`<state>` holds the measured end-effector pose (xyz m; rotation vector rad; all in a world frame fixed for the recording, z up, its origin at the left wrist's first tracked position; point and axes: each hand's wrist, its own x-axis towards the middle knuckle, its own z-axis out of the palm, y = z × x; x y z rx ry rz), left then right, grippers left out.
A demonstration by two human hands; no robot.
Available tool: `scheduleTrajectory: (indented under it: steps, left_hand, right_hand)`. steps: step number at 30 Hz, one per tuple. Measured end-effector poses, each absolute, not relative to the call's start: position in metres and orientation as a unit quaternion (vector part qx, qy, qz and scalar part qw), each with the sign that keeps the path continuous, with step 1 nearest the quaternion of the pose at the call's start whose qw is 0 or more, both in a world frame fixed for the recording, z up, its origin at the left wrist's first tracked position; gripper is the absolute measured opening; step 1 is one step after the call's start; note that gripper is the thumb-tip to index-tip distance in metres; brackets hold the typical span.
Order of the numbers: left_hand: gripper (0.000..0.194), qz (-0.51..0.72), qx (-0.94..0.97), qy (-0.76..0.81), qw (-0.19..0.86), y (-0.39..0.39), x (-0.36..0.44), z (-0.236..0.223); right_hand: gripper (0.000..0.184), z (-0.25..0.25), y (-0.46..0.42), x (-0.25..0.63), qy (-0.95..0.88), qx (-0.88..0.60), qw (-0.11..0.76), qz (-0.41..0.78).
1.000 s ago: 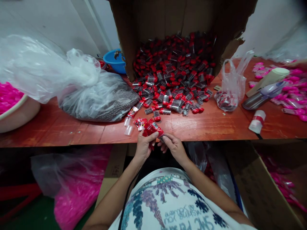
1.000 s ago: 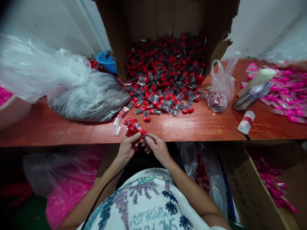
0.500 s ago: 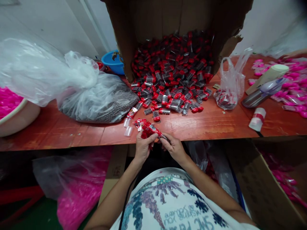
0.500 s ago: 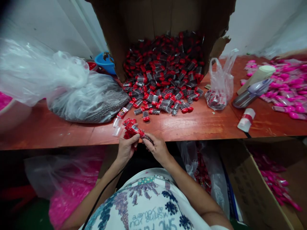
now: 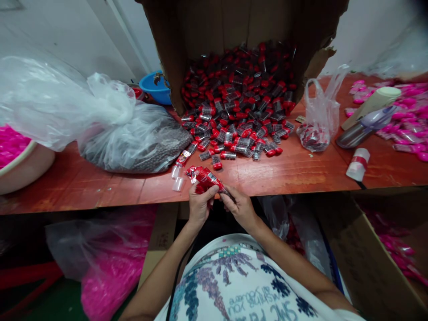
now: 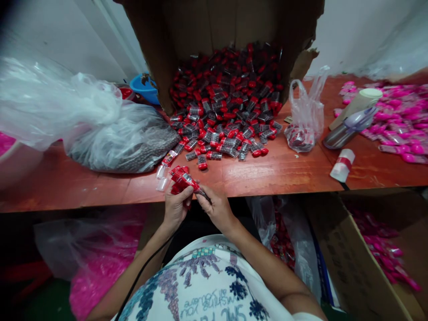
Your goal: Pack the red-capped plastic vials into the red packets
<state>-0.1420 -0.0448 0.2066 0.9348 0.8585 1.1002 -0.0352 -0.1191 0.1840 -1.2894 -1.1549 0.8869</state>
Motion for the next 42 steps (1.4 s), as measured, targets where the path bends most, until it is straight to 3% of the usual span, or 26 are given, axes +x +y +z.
scheduleTrajectory:
  steps: [6, 13, 20, 32, 35, 42]
  left_hand:
    - [0.022, 0.478, 0.461, 0.371, 0.648, -0.045, -0.142, 0.203]
    - [0.02, 0.427, 0.528, 0.368, 0.636, -0.038, -0.151, 0.204]
    - [0.02, 0.379, 0.517, 0.365, 0.675, -0.036, -0.151, 0.216]
    - [0.024, 0.458, 0.434, 0.396, 0.667, -0.044, -0.134, 0.209]
    - [0.025, 0.469, 0.409, 0.397, 0.675, -0.043, -0.133, 0.207]
    - [0.028, 0.446, 0.355, 0.397, 0.719, -0.043, -0.134, 0.203]
  right_hand:
    - [0.029, 0.188, -0.119, -0.041, -0.493, -0.583, 0.561, 0.32]
    - [0.028, 0.19, -0.119, -0.037, -0.415, -0.514, 0.58, 0.476]
    - [0.03, 0.189, -0.115, -0.035, -0.396, -0.461, 0.595, 0.526]
    - [0.023, 0.185, -0.115, -0.036, -0.474, -0.592, 0.567, 0.321]
    - [0.03, 0.188, -0.112, -0.032, -0.478, -0.602, 0.583, 0.262]
    - [0.022, 0.191, -0.111, -0.022, -0.502, -0.565, 0.607, 0.245]
